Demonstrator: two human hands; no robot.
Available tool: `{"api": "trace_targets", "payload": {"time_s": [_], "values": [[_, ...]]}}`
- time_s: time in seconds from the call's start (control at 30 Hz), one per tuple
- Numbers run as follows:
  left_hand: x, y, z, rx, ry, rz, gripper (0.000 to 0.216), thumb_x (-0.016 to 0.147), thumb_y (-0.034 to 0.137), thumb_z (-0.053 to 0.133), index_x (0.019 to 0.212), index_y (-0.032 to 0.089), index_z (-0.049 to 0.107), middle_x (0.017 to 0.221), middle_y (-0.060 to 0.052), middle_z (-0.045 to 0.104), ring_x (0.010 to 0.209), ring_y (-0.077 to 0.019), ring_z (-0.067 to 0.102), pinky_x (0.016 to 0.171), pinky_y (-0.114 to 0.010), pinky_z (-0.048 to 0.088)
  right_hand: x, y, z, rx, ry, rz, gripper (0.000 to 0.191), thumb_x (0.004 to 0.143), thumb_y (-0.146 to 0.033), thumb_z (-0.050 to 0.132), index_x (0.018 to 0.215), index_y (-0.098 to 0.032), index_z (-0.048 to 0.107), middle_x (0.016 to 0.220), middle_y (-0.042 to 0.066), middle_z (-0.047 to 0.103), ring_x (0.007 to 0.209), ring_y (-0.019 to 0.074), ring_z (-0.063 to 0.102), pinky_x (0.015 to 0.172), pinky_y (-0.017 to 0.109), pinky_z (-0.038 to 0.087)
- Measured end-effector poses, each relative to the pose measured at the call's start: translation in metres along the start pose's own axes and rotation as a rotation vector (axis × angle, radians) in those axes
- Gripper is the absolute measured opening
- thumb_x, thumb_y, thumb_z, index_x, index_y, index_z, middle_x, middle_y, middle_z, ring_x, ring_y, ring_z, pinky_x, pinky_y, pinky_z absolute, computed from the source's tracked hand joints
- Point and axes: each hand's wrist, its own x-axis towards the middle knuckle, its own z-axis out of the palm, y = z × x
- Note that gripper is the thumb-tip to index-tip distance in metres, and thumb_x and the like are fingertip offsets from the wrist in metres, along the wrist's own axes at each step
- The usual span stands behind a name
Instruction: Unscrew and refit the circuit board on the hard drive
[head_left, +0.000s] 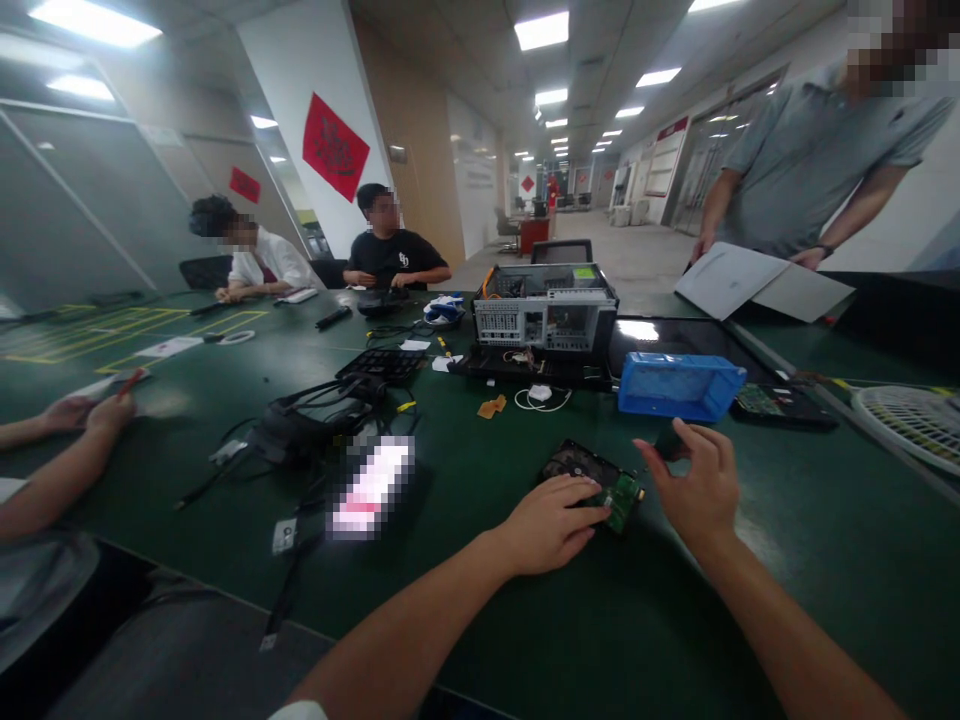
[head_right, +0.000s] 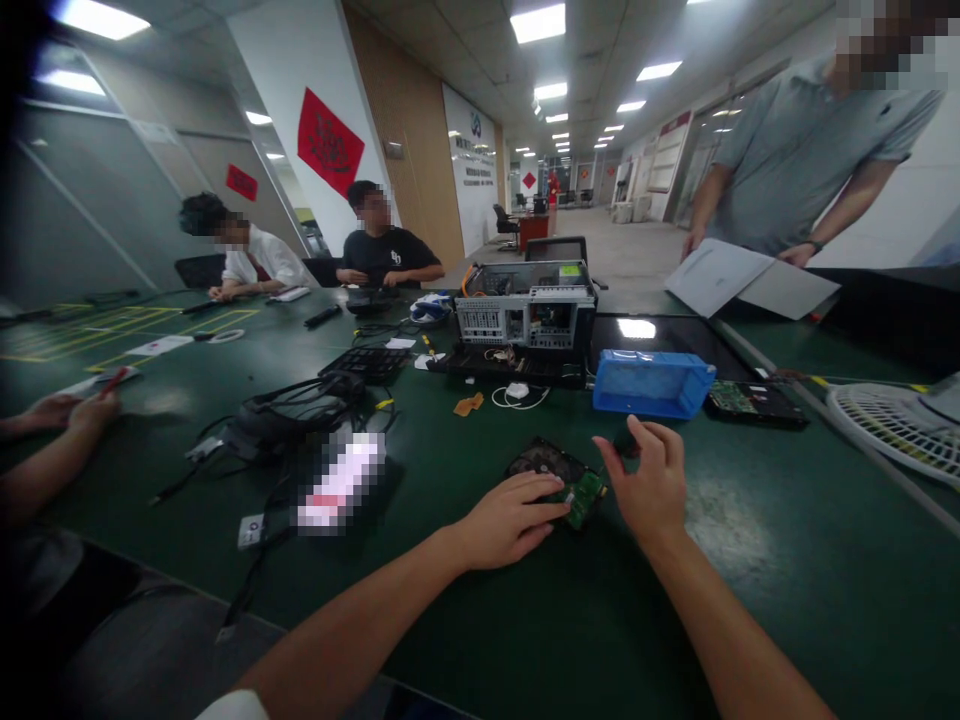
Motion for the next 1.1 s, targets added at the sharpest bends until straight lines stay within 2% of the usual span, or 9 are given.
{"api": "trace_targets", "payload": {"time_s": [0.3,0.43,0.53,0.6,0.67,0.73,0.83,0.97,1.1], "values": [[-0.002,-0.002,-0.003,-0.233,0.144,-0.129,0.04,0.101,0.027,0.057,0.14,0.023,0.06,0.143,-0.008,0.063,0.137,-0.0208,0.055,0.119,-0.043,0.044,-0.003,-0.005,-0.016,0.064,-0.121,0.042,0.052,0.094,-0.04,0.063,0.139,-0.018,0.05,0.117,0.014,0.065,0.075,0.0228,0.061,0.072,0.042,0.058],[-0.012,-0.025,-0.007,-0.181,0.415,-0.435,0.045,0.1,0.026,0.057,0.145,0.026,0.055,0.144,-0.01,0.06,0.136,-0.0256,0.055,0.113,-0.051,0.048,-0.003,0.002,-0.016,0.046,-0.11,0.039,0.051,0.095,-0.046,0.064,0.136,-0.018,0.054,0.105,0.012,0.066,0.074,0.024,0.061,0.074,0.044,0.057],[-0.026,-0.053,-0.008,-0.169,0.666,-0.71,0.072,0.101,0.028,0.055,0.164,0.023,0.02,0.142,-0.015,0.061,0.13,-0.0272,0.06,0.11,-0.053,0.049,-0.001,0.005,-0.015,0.047,-0.101,0.006,0.054,0.093,-0.05,0.068,0.135,-0.018,0.055,0.094,0.009,0.064,0.079,0.0263,0.062,0.078,0.045,0.057],[-0.033,-0.065,-0.008,-0.149,0.664,-0.771,0.078,0.1,0.031,0.058,0.165,0.02,0.015,0.14,-0.018,0.063,0.128,-0.0287,0.062,0.106,-0.052,0.051,0.001,0.004,-0.017,0.059,-0.107,0.002,0.055,0.093,-0.05,0.068,0.136,-0.018,0.056,0.091,0.008,0.063,0.081,0.027,0.063,0.079,0.045,0.057],[-0.034,-0.066,-0.008,-0.095,0.591,-0.787,0.067,0.1,0.032,0.059,0.159,0.018,0.033,0.139,-0.018,0.063,0.132,-0.0302,0.059,0.106,-0.053,0.051,0.003,0.001,-0.02,0.083,-0.128,0.008,0.052,0.095,-0.047,0.065,0.138,-0.018,0.056,0.09,0.007,0.063,0.083,0.0275,0.063,0.08,0.046,0.057],[-0.029,-0.055,-0.009,-0.047,0.486,-0.715,0.045,0.101,0.03,0.055,0.144,0.018,0.056,0.139,-0.016,0.062,0.133,-0.03,0.057,0.106,-0.053,0.051,0.004,-0.003,-0.023,0.107,-0.152,0.008,0.049,0.097,-0.042,0.061,0.139,-0.019,0.056,0.09,0.007,0.063,0.085,0.0279,0.063,0.081,0.046,0.057],[-0.015,-0.025,-0.01,-0.003,0.36,-0.479,0.032,0.101,0.028,0.053,0.128,0.022,0.068,0.135,-0.012,0.064,0.131,-0.0278,0.057,0.107,-0.052,0.051,0.005,-0.006,-0.024,0.105,-0.153,0.001,0.047,0.096,-0.039,0.061,0.139,-0.019,0.056,0.088,0.007,0.063,0.087,0.0287,0.063,0.082,0.046,0.056],[-0.002,0.005,-0.01,0.013,0.159,-0.127,0.038,0.099,0.033,0.058,0.135,0.023,0.065,0.144,-0.011,0.06,0.137,-0.0274,0.053,0.116,-0.049,0.043,0.004,-0.003,-0.017,0.051,-0.078,0.01,0.052,0.094,-0.043,0.067,0.138,-0.018,0.057,0.083,0.006,0.061,0.086,0.0292,0.061,0.083,0.047,0.056],[-0.001,0.01,-0.01,0.058,-0.006,0.056,0.04,0.101,0.031,0.053,0.14,0.026,0.062,0.15,-0.007,0.058,0.144,-0.0254,0.049,0.122,-0.047,0.034,0.003,-0.001,-0.009,0.034,-0.081,0.046,0.058,0.093,-0.048,0.07,0.139,-0.016,0.056,0.086,0.008,0.063,0.089,0.0309,0.062,0.084,0.05,0.057]]}}
